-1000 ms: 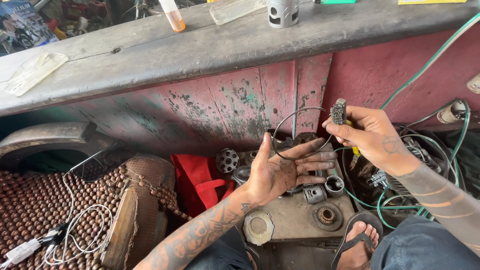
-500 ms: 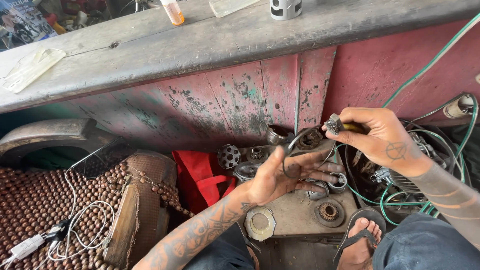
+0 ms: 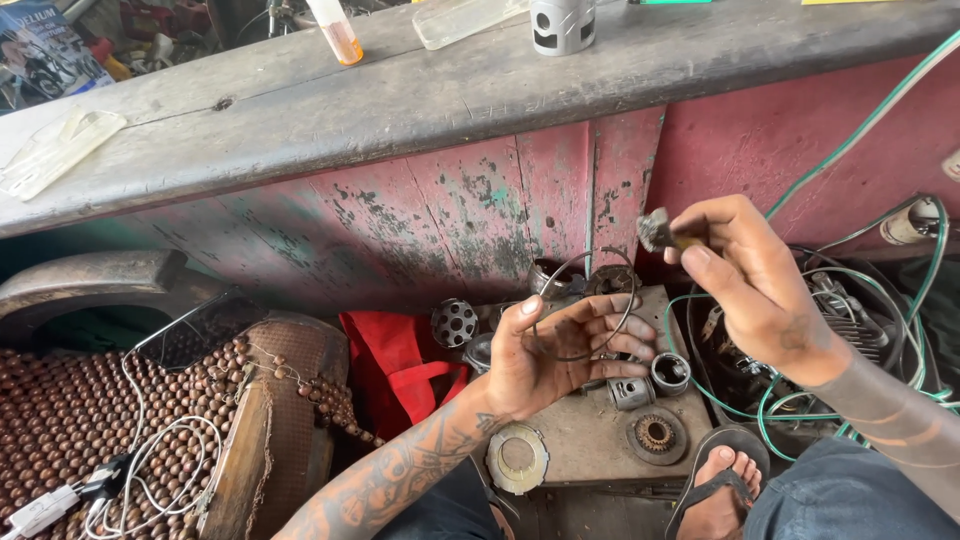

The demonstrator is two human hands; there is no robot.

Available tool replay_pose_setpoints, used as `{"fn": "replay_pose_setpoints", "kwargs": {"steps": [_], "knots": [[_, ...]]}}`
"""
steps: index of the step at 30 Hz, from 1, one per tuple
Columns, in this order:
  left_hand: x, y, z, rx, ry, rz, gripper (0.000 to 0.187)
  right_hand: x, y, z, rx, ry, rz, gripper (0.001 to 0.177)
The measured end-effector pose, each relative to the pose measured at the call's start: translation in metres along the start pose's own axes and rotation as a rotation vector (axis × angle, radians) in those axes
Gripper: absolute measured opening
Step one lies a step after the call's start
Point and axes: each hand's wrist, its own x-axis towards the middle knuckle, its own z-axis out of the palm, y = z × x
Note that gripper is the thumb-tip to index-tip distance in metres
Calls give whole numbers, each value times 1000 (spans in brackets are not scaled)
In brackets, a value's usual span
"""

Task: The person sits on the floor and scrubs a metal ring with a wire brush, rotating it to clean different sections. They then pick up a cylindrical metal part and scrub its outer surface with the same brush. The person returns to the ring and continues scrubbing it thoroughly.

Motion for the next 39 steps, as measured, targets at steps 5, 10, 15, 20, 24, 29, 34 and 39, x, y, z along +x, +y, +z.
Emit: {"fn": "replay_pose_setpoints", "kwargs": {"steps": [5, 10, 15, 20, 24, 29, 34, 39], "knots": [[-1, 0, 2, 29, 1, 58, 85, 1, -16, 13, -371, 24, -163, 14], [-3, -6, -2, 35, -20, 63, 89, -1, -19, 17, -432, 55, -182, 15], [-4, 0, 4, 75, -43, 49, 92, -3, -22, 15, -424, 53, -168, 14], [-5, -3, 5, 55, 6, -8, 86, -3, -26, 18, -445, 49, -340, 11], [-2, -8, 4, 8, 27, -50, 84, 3, -22, 13, -484, 34, -459, 11], [1, -13, 1, -41, 117, -116, 74, 2, -21, 11, -516, -2, -489, 9], [1, -10, 4, 31, 139, -177, 84, 3, -20, 8, -549, 26, -485, 9], [3, -14, 1, -49, 115, -171, 73, 2, -19, 7, -567, -8, -519, 11]]}}
